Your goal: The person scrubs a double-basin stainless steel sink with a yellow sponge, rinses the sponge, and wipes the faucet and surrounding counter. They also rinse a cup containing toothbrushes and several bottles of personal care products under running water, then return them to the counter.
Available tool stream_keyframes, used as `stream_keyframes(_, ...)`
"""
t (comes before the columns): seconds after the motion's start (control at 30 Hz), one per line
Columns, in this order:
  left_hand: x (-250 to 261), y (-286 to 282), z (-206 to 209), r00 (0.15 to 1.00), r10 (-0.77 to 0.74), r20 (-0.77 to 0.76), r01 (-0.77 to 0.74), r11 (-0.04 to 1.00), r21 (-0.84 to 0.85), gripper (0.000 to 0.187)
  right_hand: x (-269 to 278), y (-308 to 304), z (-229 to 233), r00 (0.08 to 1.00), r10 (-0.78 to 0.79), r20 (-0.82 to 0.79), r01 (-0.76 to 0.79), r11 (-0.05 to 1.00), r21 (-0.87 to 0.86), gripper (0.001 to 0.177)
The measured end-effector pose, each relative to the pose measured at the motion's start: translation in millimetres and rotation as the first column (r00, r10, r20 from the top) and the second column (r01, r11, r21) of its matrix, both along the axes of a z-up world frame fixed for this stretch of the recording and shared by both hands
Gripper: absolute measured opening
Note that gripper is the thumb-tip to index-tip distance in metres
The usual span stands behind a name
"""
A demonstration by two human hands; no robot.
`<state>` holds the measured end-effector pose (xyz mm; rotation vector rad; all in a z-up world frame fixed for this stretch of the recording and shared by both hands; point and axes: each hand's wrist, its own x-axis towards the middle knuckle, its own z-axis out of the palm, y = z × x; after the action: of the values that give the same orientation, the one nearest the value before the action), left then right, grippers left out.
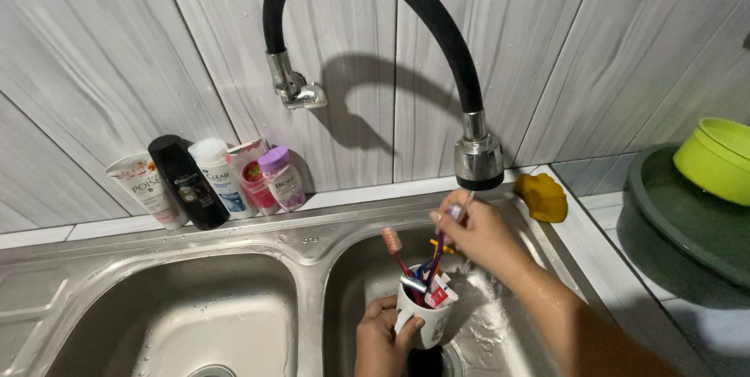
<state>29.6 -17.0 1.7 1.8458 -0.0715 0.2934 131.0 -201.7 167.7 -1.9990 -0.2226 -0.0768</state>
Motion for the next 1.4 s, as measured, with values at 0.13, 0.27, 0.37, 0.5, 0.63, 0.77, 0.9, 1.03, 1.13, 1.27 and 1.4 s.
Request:
stream_keyframes(0.13,0.8,-3.3,3.9,0.999,-0.035,-0.019,0.034,0.999,-0.041,0.028,-1.1,-2.7,-6.6,0.997,0.069,0.024,-0.056,0.93,-0.363,0.032)
stream_keyframes(0.27,4.7,-1.5,2.3,0.999,-0.044,0.022,0.045,0.999,-0.03,0.021,6.3,-16.1,-15.2,0.996,0.088,-0.008,-0.088,0.994,-0.056,0.057)
stream_keyframes(0.37,9.5,0.1,-0.2,0.999,-0.034,0.042,0.036,0.999,-0.038,0.018,2.9,-22.6,-23.5,0.954,0.24,-0.181,-0.161,0.916,0.367,0.085)
stream_keyframes(0.5,13.7,2.6,3.7,0.997,-0.071,-0.037,0.067,0.993,-0.097,0.02,-17.2,-18.2,-35.6,0.809,0.278,-0.518,-0.032,0.901,0.434,0.103)
stream_keyframes(0.63,15.5,7.2,16.1,0.994,-0.107,0.006,0.107,0.994,0.031,0.023,-30.0,-2.9,-43.6,0.832,0.364,-0.418,-0.295,0.929,0.222,0.111)
stream_keyframes(0.77,10.0,7.0,34.7,0.988,-0.117,-0.099,0.133,0.975,0.177,0.028,-29.2,19.0,-49.9,0.941,0.222,-0.256,-0.196,0.973,0.124,0.121)
stream_keyframes(0.9,5.6,3.6,62.1,0.989,-0.046,-0.144,0.088,0.95,0.299,0.035,-29.7,33.7,-61.2,0.963,0.042,-0.266,-0.011,0.993,0.12,0.113)
stream_keyframes(1.03,1.0,1.6,97.1,0.966,0.061,-0.252,0.059,0.895,0.442,0.038,-21.9,37.3,-69.8,0.988,0.032,-0.153,0.026,0.931,0.363,0.088)
stream_keyframes(1.13,-4.4,-3.0,123.5,0.952,0.159,-0.261,-0.004,0.861,0.509,0.039,-11.5,37.8,-71.9,0.979,-0.065,-0.195,0.166,0.807,0.567,0.074)
stream_keyframes(1.27,-5.5,-8.8,151.2,0.919,0.193,-0.344,0.073,0.773,0.63,0.04,7.4,29.9,-79.0,0.927,-0.057,-0.37,0.327,0.603,0.728,0.046)
stream_keyframes(1.4,-9.6,-10.3,170.6,0.93,0.185,-0.317,0.081,0.739,0.669,0.04,34.1,13.0,-108.3,0.873,-0.035,-0.487,0.45,0.448,0.773,0.022)
